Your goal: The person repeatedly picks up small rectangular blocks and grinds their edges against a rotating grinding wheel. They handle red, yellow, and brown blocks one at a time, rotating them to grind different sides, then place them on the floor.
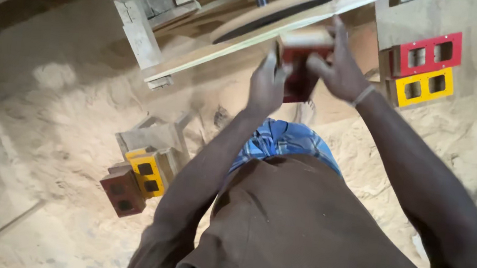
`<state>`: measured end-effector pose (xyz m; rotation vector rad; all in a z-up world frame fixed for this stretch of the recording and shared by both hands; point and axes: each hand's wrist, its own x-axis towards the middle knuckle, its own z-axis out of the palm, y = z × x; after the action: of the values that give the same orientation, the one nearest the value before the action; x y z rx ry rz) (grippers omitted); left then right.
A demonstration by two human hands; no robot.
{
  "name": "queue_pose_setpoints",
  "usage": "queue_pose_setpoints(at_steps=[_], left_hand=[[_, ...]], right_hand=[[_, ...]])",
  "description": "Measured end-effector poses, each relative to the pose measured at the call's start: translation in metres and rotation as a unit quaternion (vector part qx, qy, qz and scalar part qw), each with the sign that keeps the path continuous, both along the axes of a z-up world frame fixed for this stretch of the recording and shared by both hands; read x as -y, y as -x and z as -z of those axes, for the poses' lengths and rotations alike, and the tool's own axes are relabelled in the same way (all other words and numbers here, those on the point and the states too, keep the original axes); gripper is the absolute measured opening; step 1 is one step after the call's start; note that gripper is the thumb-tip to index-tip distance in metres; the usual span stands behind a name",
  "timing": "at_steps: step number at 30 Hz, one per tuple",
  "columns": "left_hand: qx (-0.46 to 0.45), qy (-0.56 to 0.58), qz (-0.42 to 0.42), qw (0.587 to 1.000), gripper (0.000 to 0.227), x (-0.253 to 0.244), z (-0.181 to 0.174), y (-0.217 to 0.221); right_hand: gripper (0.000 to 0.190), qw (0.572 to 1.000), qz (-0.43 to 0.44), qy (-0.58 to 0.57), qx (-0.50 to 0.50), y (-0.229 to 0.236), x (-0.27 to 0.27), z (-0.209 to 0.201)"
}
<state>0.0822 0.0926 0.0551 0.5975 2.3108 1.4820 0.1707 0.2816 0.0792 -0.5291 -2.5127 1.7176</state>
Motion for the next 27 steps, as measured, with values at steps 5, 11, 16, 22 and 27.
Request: queue_pose_setpoints(at_steps=[5, 11, 16, 22, 27], left_hand=[[-0.005, -0.082, -0.093, 0.992, 0.059, 0.099, 0.022, -0.014], [0.248, 0.038, -0.098, 0.963, 0.048, 0.164, 0.055, 0.073], [0.353, 0.007, -0.157, 0.922, 0.037, 0.148, 0.058, 0.112], [0.329, -0.025, -0.165, 0.930, 0.032, 0.083, 0.055, 0.090], [0.318, -0.003, -0.207, 0.925, 0.032, 0.025, 0.055, 0.072]], right_hand=[[0.055, 0.942, 0.110, 0.312, -0.052, -0.016, 0.071, 0.012], [0.041, 0.801, 0.311, 0.508, 0.056, 0.076, 0.170, 0.075], [0.039, 0.772, 0.383, 0.501, 0.077, 0.104, 0.171, 0.076], [0.037, 0.787, 0.377, 0.482, 0.082, 0.089, 0.120, 0.073], [0.039, 0.804, 0.375, 0.453, 0.087, 0.076, 0.066, 0.072]])
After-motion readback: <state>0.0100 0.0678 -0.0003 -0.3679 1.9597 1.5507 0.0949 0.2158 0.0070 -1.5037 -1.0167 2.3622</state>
